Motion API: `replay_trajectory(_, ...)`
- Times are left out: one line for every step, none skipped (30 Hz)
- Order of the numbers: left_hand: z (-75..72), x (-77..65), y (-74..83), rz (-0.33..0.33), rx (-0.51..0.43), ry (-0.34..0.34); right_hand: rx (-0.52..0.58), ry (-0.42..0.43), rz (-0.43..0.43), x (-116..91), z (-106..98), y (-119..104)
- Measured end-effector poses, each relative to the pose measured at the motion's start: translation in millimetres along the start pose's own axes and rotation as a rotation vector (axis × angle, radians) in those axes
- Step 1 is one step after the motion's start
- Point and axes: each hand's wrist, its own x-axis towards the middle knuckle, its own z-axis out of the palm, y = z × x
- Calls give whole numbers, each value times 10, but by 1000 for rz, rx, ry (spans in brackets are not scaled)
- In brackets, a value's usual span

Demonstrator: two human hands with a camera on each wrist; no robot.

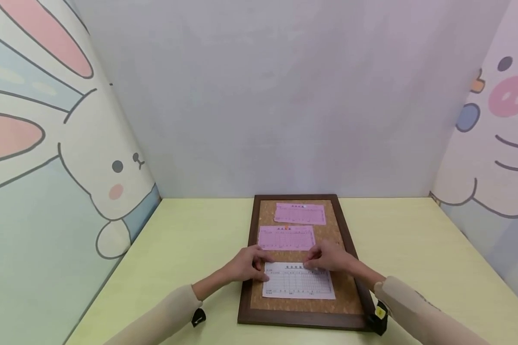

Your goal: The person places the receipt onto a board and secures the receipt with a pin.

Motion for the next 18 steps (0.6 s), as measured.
replay_trajectory(0, 0, -4, -2, 0, 1, 4, 4, 19, 4, 9, -16)
replay_trajectory(0, 0, -8, -5, 0, 1, 5, 9, 34, 8, 20, -29)
replay_trajectory(0, 3, -13, -9, 1, 1, 2, 13, 51, 14, 28, -43)
replay_trajectory(-2, 8, -15, -10, 2, 1, 0, 17, 66, 17, 31, -56)
replay_trajectory(-4, 15, -18, -8, 4, 2, -7, 22, 78, 22, 31, -69)
replay_trajectory(-6, 23, -20, -10, 5, 4, -14, 28, 89, 28, 31, -79)
replay_trajectory(-8, 28, -24, -9, 6, 8, -17, 33, 98, 32, 30, -89)
replay_trajectory(-10, 33, -27, -5, 7, 13, -28, 42, 104, 37, 29, -95)
replay_trajectory(-11, 36, -29, 0, 7, 18, -33, 50, 108, 40, 27, -103)
replay_trajectory(-11, 37, -30, 3, 4, 19, -38, 56, 111, 40, 26, -110)
replay_trajectory(-9, 37, -31, 8, 3, 18, -40, 58, 115, 36, 28, -112)
replay_trajectory(-3, 34, -35, 7, 0, 15, -40, 58, 116, 31, 32, -113)
replay_trajectory(2, 29, -36, 8, -2, 13, -37, 58, 118, 25, 38, -114)
replay_trajectory(9, 24, -38, 6, -3, 11, -35, 58, 115, 18, 47, -113)
replay_trajectory(17, 15, -39, 3, -7, 11, -27, 55, 112, 11, 54, -112)
replay_trajectory(24, 6, -39, 1, -11, 11, -21, 54, 109, 4, 64, -108)
replay_trajectory(34, -5, -42, 2, -13, 15, -13, 51, 106, -1, 76, -104)
replay_trajectory(44, -17, -44, -4, -18, 17, -6, 49, 102, -4, 88, -100)
